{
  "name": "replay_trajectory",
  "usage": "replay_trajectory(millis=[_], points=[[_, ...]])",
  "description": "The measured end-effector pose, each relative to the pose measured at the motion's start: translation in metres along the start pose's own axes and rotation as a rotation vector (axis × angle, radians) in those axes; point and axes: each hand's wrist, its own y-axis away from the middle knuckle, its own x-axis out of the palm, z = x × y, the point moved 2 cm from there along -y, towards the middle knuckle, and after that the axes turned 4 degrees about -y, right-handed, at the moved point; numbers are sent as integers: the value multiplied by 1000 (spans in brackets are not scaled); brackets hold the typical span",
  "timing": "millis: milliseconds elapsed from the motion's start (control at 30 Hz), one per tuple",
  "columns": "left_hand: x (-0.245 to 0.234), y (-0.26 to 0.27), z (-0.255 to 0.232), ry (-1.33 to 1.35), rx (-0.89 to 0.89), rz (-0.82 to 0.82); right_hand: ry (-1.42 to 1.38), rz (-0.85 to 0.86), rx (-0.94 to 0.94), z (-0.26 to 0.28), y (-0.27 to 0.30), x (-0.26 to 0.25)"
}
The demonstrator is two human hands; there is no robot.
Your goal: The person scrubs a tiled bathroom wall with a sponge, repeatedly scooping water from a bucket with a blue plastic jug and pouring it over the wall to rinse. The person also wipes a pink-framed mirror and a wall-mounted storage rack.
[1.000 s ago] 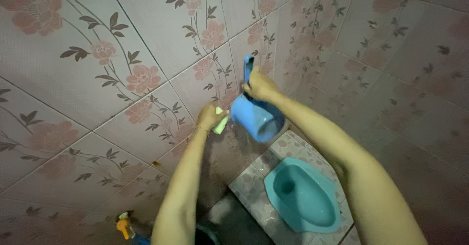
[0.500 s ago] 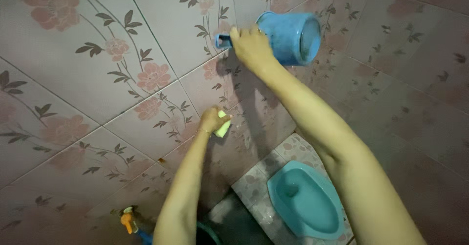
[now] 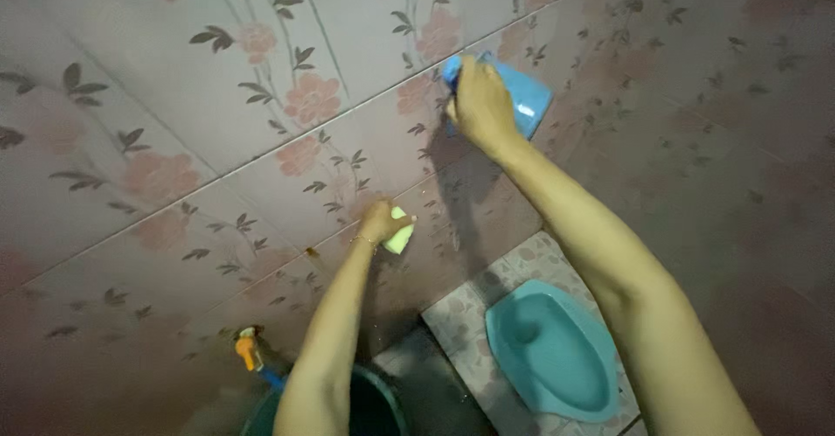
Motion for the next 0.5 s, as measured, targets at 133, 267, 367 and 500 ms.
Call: replay_trajectory(millis=[133,267,367,500], points=[[0,36,22,49,-64,15,-56,-53,58,19,16,5],[-6,77,54,84,-72,-31,-227,-37,153,53,38,21],[-10,110,84,54,-193,0,-312,197,350,82,56,45],[-9,157,129,137,-194,-85,-469,125,238,133,94,80]])
